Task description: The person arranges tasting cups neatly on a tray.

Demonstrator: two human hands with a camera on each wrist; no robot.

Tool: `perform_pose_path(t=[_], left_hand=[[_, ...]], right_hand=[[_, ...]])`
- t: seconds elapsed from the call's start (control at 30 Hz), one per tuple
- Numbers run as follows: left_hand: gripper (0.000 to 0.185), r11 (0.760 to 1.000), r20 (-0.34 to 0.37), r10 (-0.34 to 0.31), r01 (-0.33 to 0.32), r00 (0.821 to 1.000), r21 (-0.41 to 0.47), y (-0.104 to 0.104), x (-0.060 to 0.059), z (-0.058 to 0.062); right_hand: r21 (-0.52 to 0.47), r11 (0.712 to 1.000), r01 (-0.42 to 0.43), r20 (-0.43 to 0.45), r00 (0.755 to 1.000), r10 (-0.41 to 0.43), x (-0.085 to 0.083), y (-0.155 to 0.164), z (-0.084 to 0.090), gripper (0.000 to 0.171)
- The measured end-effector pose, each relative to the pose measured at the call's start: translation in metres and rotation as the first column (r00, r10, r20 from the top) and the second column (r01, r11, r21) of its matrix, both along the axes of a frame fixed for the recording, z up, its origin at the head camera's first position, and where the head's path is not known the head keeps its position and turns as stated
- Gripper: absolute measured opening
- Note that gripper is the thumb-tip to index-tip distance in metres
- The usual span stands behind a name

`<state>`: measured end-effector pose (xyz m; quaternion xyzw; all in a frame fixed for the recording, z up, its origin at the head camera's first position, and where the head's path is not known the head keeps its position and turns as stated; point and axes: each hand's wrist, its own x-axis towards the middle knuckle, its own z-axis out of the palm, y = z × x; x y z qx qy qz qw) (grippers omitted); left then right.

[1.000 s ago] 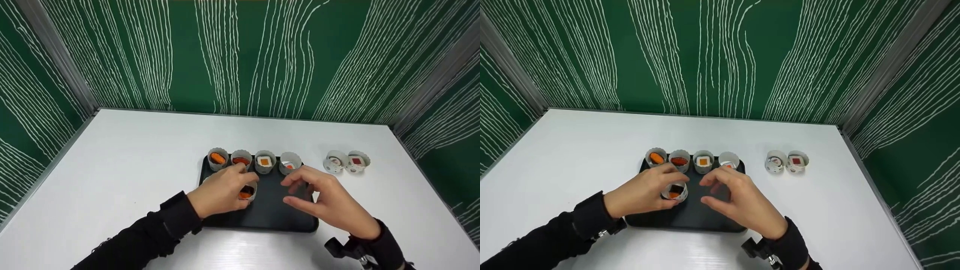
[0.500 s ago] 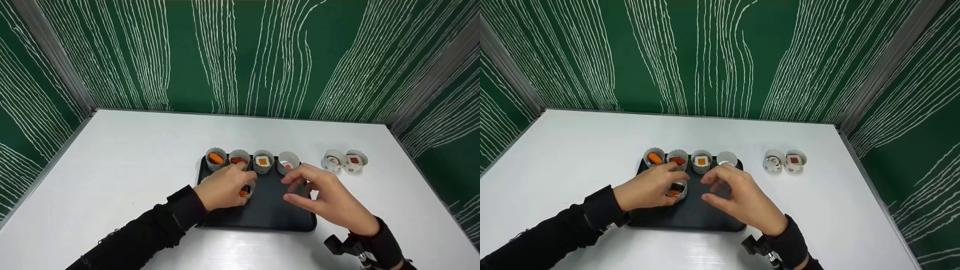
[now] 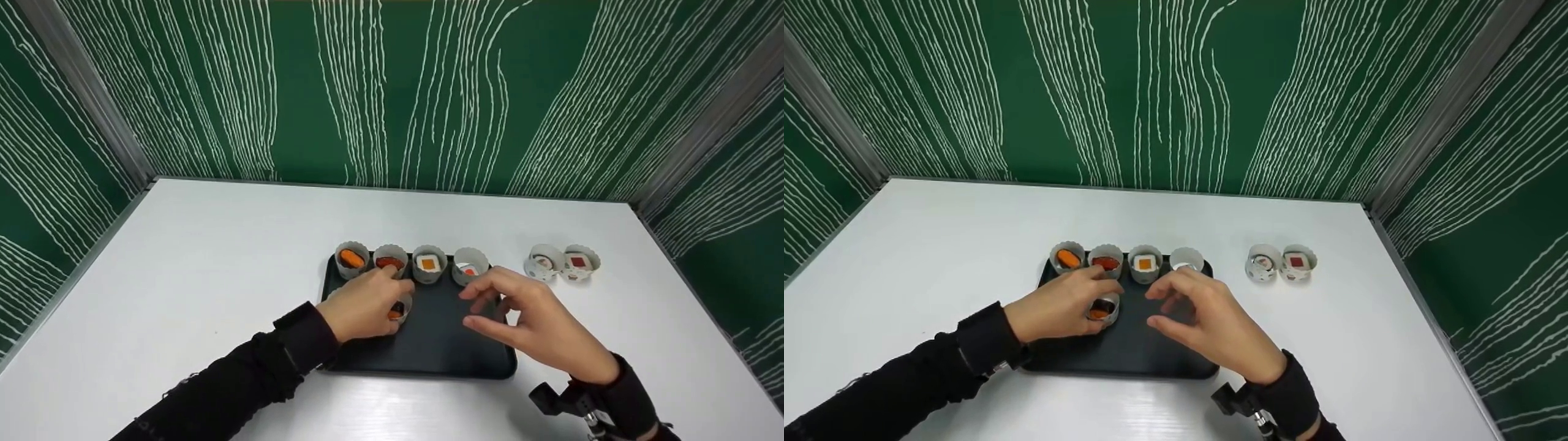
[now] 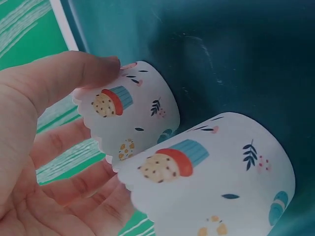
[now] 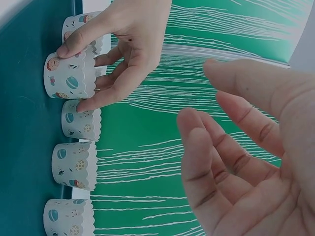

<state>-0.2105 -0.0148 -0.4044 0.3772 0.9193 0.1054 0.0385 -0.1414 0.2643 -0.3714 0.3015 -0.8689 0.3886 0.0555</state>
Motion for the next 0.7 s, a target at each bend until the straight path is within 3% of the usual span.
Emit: perform_pose_path(t=[0.4,0.7], left_hand=[[0.046,0.999,-0.016,-0.006,0.007,1.000,0.040,-0.005,0.000,-0.001],[0.046,0.982,-0.150,-0.029,0.056,0.988,0.179,-0.014,0.009,0.006]], right_hand=[[0.018,1.000,0.005,-0.015,1.000,-0.004,-0.005,0.001,-0.002,0.030],[0.035,0.998,0.059,0.008,0.998,-0.060,-0.010,0.014,-0.003,0.030]])
